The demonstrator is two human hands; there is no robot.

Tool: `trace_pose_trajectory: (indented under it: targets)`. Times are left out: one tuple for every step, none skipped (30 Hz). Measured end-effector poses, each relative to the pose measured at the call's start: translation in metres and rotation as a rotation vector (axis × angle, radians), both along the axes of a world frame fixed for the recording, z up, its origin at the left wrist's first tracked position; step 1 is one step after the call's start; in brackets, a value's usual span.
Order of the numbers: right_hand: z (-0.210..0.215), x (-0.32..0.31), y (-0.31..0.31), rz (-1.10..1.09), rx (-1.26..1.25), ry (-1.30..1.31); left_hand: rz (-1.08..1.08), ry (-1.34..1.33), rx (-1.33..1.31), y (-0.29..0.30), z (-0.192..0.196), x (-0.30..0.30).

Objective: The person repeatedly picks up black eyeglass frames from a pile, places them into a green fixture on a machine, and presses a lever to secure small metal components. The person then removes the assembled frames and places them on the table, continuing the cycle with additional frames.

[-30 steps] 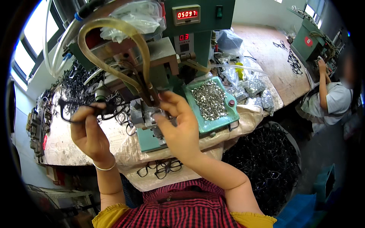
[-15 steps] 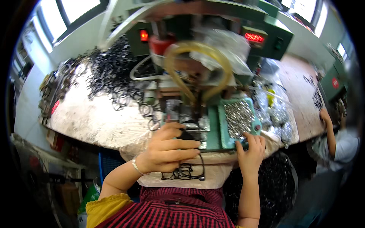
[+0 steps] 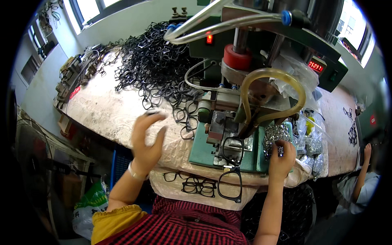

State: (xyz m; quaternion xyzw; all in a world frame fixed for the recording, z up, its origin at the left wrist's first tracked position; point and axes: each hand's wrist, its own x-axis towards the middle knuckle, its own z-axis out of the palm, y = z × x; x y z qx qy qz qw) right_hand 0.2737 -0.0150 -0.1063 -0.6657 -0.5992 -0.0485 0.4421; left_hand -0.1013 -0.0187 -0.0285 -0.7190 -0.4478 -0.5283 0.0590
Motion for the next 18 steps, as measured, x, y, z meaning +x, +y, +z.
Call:
trace_pose_trajectory:
  targets:
    - [0.0, -0.003, 0.009, 0.017, 0.041, 0.005, 0.011, 0.176, -0.047, 0.02, -0.006, -0.003]
    - [0.001, -0.005, 0.018, 0.026, 0.077, 0.007, 0.035, 0.292, -0.155, 0.039, -0.023, -0.002]
    - [-0.001, -0.005, 0.024, 0.029, 0.112, 0.01, -0.024, 0.393, -0.262, 0.06, -0.052, -0.01]
    - [-0.008, -0.001, 0.029, 0.032, 0.075, 0.033, -0.04, 0.452, -0.305, 0.07, -0.084, -0.014]
    - [-0.012, 0.003, 0.026, -0.007, 0.016, 0.07, -0.066, 0.512, -0.34, 0.076, -0.104, -0.014]
    - [-0.007, 0.001, 0.016, -0.03, 0.029, 0.103, -0.054, 0.459, -0.34, 0.08, -0.104, -0.013]
    - [-0.002, -0.004, 0.003, -0.047, 0.031, 0.142, -0.037, 0.41, -0.351, 0.077, -0.101, -0.016]
    - [-0.007, 0.002, -0.01, -0.053, 0.049, 0.159, -0.023, 0.355, -0.393, 0.067, -0.105, -0.022]
    - [-0.011, 0.007, -0.024, -0.061, 0.068, 0.175, 0.012, 0.287, -0.272, 0.074, -0.102, -0.032]
    - [-0.005, 0.008, -0.041, -0.104, 0.003, 0.23, 0.084, 0.258, -0.28, 0.074, -0.092, -0.045]
    - [-0.015, 0.022, -0.06, -0.144, 0.027, 0.258, 0.144, 0.267, -0.302, 0.087, -0.087, -0.057]
    - [-0.02, 0.034, -0.076, -0.162, 0.024, 0.31, 0.204, 0.308, -0.23, 0.106, -0.085, -0.075]
    - [-0.023, 0.042, -0.087, -0.174, 0.019, 0.366, 0.226, 0.28, -0.214, 0.125, -0.084, -0.098]
    - [-0.023, 0.049, -0.092, -0.183, 0.016, 0.364, 0.239, 0.291, -0.227, 0.143, -0.087, -0.125]
    - [-0.021, 0.049, -0.094, -0.168, 0.015, 0.401, 0.262, 0.338, -0.329, 0.159, -0.099, -0.159]
    - [-0.017, 0.048, -0.094, -0.155, 0.018, 0.437, 0.196, 0.222, -0.424, 0.17, -0.119, -0.191]
    - [-0.013, 0.045, -0.091, -0.15, 0.026, 0.473, 0.12, 0.109, -0.517, 0.183, -0.127, -0.2]
    - [-0.007, 0.036, -0.087, -0.11, 0.05, 0.536, 0.136, 0.107, -0.501, 0.186, -0.144, -0.203]
